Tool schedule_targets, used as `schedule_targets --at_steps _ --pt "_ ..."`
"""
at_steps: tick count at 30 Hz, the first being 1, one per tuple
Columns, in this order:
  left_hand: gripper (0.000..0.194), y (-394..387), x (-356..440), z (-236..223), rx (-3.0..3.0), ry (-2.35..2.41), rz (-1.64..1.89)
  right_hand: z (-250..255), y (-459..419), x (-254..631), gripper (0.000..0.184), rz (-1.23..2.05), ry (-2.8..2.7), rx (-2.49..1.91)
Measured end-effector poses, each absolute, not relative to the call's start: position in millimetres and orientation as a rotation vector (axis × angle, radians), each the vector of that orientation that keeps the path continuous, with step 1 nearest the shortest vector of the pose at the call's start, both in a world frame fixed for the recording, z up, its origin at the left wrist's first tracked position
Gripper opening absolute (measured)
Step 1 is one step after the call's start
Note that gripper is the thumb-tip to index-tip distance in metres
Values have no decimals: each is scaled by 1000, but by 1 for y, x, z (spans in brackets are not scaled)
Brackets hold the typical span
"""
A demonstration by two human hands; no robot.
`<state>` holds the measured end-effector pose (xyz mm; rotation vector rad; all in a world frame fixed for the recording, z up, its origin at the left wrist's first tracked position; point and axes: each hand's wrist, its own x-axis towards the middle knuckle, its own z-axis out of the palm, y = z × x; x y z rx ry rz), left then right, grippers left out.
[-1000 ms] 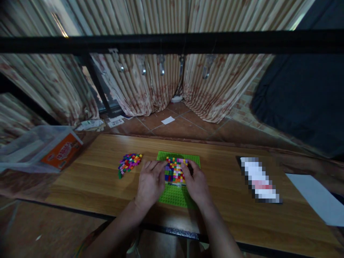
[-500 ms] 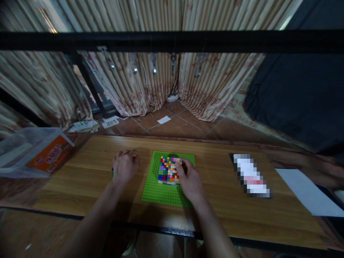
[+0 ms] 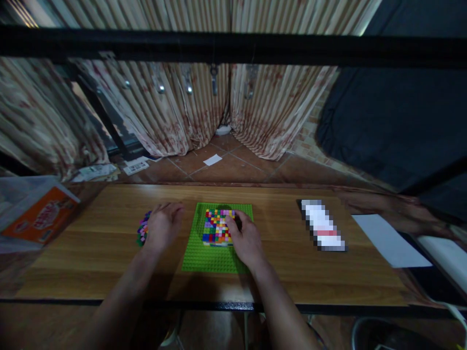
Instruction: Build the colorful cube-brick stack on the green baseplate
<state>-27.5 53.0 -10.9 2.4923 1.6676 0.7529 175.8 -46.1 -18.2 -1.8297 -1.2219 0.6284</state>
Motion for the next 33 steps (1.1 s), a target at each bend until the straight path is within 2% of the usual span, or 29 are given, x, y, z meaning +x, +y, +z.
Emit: schedule_targets --at_steps 11,18,33 --pt "26 44 -18 -16 1859 1260 1102 -15 -46 175 46 636 -1214 -1812" --pt "22 32 -14 -9 1501 1061 1147 -20 -46 177 49 646 -1205 -1841" --pt "14 12 2 -17 1821 974 1069 -20 -46 177 49 657 -1188 -1836"
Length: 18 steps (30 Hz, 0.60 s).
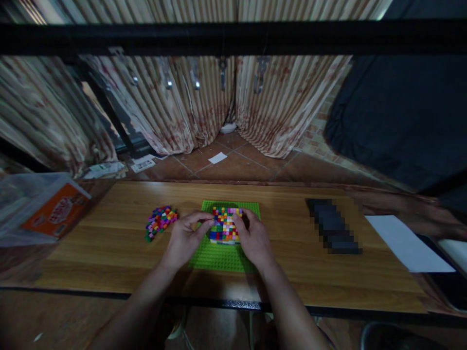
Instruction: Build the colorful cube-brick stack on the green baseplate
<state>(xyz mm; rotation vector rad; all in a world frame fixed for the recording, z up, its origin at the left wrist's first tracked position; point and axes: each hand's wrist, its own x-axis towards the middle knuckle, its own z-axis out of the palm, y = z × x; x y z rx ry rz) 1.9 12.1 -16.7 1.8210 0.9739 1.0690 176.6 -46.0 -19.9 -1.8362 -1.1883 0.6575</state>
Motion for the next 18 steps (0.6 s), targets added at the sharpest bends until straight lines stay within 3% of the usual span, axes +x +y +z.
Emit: schedule_targets --at_steps 18 --pt "14 8 7 -20 1979 1017 1092 -19 -46 176 51 640 -1207 -1852"
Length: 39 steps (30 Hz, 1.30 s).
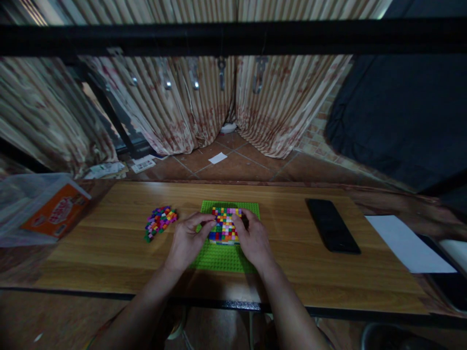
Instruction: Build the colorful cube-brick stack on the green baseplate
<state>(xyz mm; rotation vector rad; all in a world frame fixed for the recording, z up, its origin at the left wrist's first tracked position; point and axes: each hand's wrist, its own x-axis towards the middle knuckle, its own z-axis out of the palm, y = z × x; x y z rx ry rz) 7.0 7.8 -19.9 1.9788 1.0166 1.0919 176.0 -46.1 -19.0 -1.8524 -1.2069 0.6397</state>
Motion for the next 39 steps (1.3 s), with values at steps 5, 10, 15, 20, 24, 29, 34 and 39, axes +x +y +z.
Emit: schedule_targets --at_steps 5,10,15,20,24,29,34,39 --pt "14 8 10 -24 1968 1042 1113 -19 -46 176 50 634 -1207 -1849" --pt "13 7 10 -24 1973 1051 1103 -18 -46 176 51 648 -1206 -1861" --pt "16 5 10 -21 1984 1081 1084 -17 -47 176 52 643 -1195 -1860" --pt "19 3 11 -21 2000 1129 1080 -18 -47 175 51 644 -1196 -1845" --pt "12 2 12 -15 2071 1123 1081 -18 -47 175 52 628 -1197 -1842" --pt "14 2 11 -11 2127 1102 1051 -18 -47 175 52 642 -1200 -1829" --pt "14 2 11 -12 2170 1100 1065 -19 -46 175 50 638 -1205 -1831" --pt "13 1 11 -14 2261 1127 1091 -18 -46 175 49 658 -1193 -1833"
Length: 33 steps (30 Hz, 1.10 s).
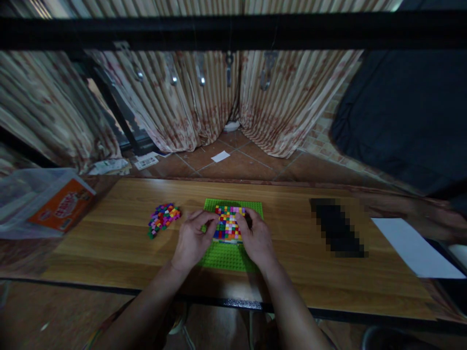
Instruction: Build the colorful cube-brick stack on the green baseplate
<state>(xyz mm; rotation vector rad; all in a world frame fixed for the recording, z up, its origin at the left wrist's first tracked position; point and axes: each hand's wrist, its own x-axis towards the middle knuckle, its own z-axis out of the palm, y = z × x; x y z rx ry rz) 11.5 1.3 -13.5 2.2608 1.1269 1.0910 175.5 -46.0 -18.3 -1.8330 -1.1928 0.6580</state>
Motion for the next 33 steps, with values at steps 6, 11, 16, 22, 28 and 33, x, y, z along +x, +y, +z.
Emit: schedule_targets --at_steps 6,11,16,22,28,33 --pt "16 -2 13 -12 2471 1180 1036 -17 -47 174 52 643 -1195 -1845" --pt "16 -7 17 -5 2606 1243 840 -15 -47 172 53 629 -1186 -1873" --pt "18 -10 20 -2 2628 1311 784 -16 -48 173 53 623 -1183 -1873" --pt "17 -5 10 -8 2259 1125 960 -19 -49 174 59 631 -1168 -1874" --pt "20 8 -8 -12 1977 1121 1114 -18 -49 175 60 624 -1173 -1913" --pt "16 37 -42 -13 1985 1472 1028 -18 -49 176 59 636 -1187 -1922"
